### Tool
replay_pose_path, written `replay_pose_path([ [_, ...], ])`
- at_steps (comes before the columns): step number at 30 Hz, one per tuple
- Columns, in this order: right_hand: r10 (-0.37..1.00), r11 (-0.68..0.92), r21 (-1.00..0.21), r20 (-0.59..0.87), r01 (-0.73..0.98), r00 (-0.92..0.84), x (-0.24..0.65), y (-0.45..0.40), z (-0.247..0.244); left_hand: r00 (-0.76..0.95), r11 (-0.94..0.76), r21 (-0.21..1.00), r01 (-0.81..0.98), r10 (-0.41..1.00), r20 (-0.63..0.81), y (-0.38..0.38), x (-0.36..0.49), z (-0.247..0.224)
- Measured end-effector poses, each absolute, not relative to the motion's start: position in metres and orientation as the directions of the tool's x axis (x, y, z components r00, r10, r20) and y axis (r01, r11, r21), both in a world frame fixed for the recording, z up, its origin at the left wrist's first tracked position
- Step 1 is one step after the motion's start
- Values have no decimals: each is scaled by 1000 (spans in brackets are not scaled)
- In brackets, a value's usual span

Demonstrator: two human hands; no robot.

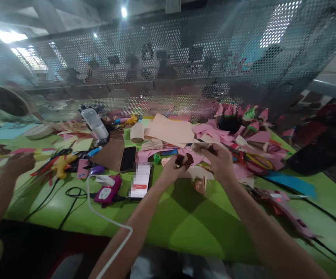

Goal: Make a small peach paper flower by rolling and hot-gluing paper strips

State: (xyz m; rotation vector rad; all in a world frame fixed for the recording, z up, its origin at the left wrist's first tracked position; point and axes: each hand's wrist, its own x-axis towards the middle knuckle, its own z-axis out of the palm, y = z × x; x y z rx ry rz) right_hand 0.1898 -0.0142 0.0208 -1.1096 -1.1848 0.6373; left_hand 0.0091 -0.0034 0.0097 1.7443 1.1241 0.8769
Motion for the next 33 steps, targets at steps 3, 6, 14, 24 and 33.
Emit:
replay_pose_path([
  [3, 775, 449, -798, 571, 402, 270, 187, -25, 32, 359, -134, 989, 59, 928, 104, 0, 10, 6],
  [6, 663, 504, -605, 728, 616, 173, 182, -32, 36, 395, -101, 993, -59, 911, 116, -3, 13, 6],
  [14, 570, 484, -171, 805, 859, -161, 172, -40, 33, 438, -67, 998, 0, 897, 60, -17, 12, 16],
  [24, 587, 566, -97, 745, 819, -318, 167, -47, 44, 392, 17, 997, -77, 920, 14, -15, 12, 17],
  [33, 576, 620, -132, 746, 774, -334, 166, -43, 39, 384, 68, 978, -198, 923, 13, -14, 13, 16],
])
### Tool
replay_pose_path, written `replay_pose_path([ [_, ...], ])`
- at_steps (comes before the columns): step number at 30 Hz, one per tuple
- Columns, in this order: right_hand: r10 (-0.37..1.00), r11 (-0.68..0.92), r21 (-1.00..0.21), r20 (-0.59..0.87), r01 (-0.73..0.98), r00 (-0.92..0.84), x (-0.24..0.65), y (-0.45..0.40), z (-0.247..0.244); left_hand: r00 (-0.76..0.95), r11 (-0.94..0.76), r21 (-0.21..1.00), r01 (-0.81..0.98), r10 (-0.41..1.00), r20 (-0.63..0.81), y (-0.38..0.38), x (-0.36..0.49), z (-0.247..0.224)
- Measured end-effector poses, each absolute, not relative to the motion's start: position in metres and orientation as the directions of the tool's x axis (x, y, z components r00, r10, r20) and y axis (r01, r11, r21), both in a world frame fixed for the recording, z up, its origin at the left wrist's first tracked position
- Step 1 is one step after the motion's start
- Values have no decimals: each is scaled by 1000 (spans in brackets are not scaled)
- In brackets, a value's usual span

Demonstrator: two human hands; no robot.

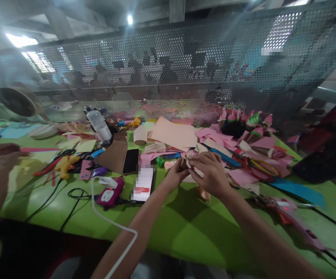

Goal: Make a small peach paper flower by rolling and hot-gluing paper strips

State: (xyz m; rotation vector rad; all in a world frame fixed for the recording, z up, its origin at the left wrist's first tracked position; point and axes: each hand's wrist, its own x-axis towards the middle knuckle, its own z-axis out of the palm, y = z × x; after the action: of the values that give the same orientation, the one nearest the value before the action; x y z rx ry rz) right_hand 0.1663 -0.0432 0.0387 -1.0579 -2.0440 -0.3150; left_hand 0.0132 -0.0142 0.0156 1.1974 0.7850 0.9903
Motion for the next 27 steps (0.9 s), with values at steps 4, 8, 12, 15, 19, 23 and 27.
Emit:
replay_pose_path([
  [4, 600, 623, -176, 733, 762, -321, 167, -43, 40, 384, 110, 988, -110, 921, -60, -14, 11, 14],
  [8, 631, 621, -185, 694, 761, -346, 167, -45, 43, 405, 80, 970, -230, 914, 21, -9, 14, 9],
  [12, 645, 638, -177, 655, 750, -395, 166, -46, 43, 420, 39, 942, -334, 901, 112, -5, 15, 3],
  [15, 663, 647, -199, 625, 736, -413, 166, -45, 43, 443, 25, 962, -271, 891, 102, -2, 12, -2],
  [19, 688, 654, -250, 589, 714, -424, 165, -43, 40, 418, -10, 978, -210, 903, 99, 1, 10, -7],
  [23, 703, 631, -311, 617, 710, -354, 166, -43, 41, 449, 66, 945, -321, 889, 91, 3, 12, -7],
  [27, 705, 649, -389, 632, 654, -324, 167, -44, 46, 403, 39, 933, -357, 908, 116, 4, 14, -6],
])
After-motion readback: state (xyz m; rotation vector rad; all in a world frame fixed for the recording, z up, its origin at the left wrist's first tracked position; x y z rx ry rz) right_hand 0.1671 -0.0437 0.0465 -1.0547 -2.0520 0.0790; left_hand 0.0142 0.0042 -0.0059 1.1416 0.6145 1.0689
